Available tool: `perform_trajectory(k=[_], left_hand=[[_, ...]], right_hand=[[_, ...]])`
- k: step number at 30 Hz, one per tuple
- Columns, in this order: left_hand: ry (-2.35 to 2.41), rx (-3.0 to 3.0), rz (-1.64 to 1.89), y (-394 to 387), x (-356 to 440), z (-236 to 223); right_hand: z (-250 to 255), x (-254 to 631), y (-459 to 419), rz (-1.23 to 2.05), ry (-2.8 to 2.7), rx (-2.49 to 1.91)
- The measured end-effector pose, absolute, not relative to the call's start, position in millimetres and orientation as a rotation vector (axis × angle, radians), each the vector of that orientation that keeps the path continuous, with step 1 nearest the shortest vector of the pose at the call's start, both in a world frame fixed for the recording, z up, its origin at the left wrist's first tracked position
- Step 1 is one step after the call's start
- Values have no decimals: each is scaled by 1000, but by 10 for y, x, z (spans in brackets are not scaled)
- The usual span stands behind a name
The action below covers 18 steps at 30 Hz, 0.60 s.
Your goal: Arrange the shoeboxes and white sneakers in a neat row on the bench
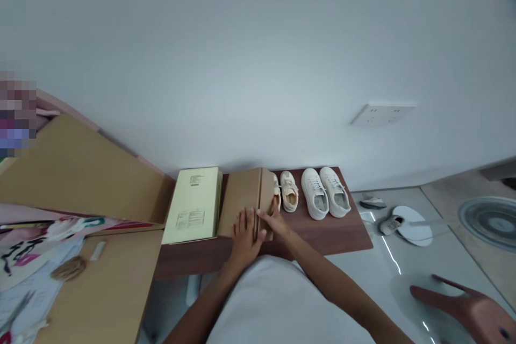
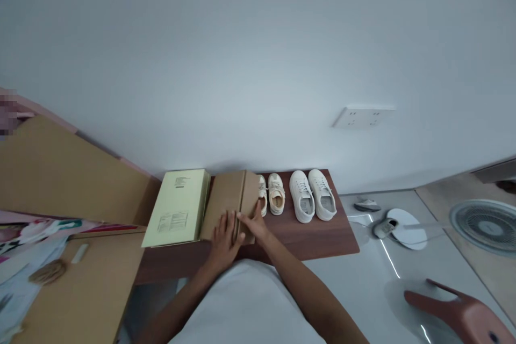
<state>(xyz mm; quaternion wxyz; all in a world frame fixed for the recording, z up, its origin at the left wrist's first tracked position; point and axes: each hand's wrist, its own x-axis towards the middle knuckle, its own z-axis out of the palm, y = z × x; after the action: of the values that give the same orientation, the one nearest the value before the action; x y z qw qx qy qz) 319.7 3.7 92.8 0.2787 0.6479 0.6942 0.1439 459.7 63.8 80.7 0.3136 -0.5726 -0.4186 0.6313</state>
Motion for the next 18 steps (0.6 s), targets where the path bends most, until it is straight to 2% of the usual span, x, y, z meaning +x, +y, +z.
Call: perform_trajectory(k=[2,6,8,13,18], left_hand=[[1901,1835,305,-35,3259,882],[2022,1854,46,19,3245,779],[1976,1903,-92,70,3208,702],[1850,2067,-219,240,3187,636],[1584,2092,76,576,3700,830]], right_hand=[[766,4555,636,1570,-1194,-1549],[771,4820,803,948,-1497,-1886],[809,5000,941,778,-1618,-2118],[902,5213,1299,960,-1836,-2491],[895,5561,1307,1037,-1969,-2374]])
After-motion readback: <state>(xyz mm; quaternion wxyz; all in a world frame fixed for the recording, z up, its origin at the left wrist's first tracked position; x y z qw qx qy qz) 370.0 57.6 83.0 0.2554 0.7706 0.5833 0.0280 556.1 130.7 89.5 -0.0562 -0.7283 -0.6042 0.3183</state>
